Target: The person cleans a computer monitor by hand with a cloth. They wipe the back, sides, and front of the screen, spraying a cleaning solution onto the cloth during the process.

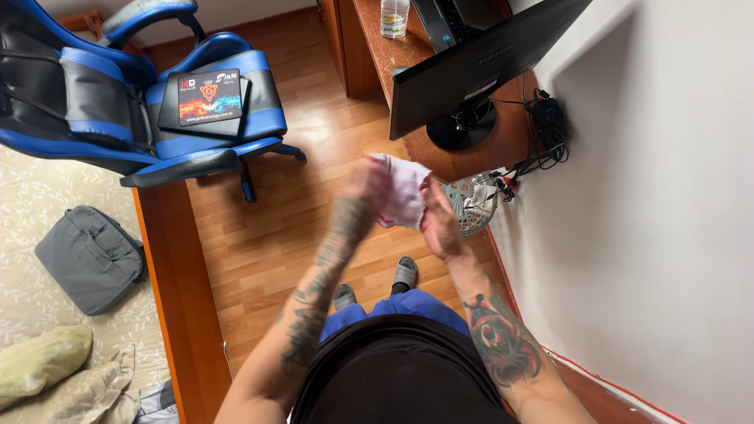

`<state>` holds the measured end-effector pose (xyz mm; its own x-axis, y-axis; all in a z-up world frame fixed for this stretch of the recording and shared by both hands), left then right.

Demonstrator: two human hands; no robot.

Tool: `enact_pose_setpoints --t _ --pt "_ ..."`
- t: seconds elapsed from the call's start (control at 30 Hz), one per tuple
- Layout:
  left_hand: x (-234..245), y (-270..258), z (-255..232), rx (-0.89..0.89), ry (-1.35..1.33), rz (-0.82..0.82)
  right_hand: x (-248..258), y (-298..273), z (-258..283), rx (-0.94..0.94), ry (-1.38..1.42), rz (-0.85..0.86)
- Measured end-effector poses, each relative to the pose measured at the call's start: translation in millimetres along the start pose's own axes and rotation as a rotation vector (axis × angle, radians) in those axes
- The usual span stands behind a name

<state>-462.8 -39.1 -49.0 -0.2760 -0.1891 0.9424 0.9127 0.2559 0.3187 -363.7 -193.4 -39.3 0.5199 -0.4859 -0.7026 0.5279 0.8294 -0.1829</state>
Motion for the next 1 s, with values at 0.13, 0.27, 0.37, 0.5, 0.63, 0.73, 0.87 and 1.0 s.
enact_pose_setpoints --t 0.13,0.27,0.37,0.5,0.63,0.73,0.87,1.0 --pt "6.9 -1.5 -51.4 0.208 -0.988 0.103 33.8 12.8 -14.5 0.094 -0.043 -0.004" --pt "-29.6 -1.8 -55.1 0.613 -1.323 0.131 70.6 30.6 -1.5 0.143 -0.111 -0.134" --pt "-64.2 6.3 -52.8 0.685 -1.584 -0.105 68.9 43.6 11.4 0.112 -0.362 -0.078" --pt "-83.9 13.1 -75.7 1.054 -2.418 -0.135 30.4 44.5 34.9 -0.040 -0.850 0.245" --pt "-85.2 35.8 -52.4 1.204 -2.345 -0.401 4.1 70.6 71.4 0.102 -0.907 0.543" --pt "-95.4 50.4 -26.0 1.303 -2.026 -0.341 7.9 97.9 97.9 0.298 -0.999 0.332" --pt "-105.8 96.5 -10.1 0.967 -1.733 -0.425 17.2 139.2 144.1 0.685 -1.539 0.175" --pt "-74.7 150.7 -21.6 0.550 -0.899 -0.703 33.5 190.1 182.0 0.724 -1.844 0.156"
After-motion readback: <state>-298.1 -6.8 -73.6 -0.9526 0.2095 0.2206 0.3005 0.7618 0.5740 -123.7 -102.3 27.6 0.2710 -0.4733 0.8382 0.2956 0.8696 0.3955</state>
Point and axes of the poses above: each hand's wrist, its own y-axis towards the middle knuckle, its own x-axis out of the back of the hand, z = x × y, the point moved 1 cm from there along y, towards the middle knuckle, and after that the axes turned 7 degrees about y, right-handed, at the moved point
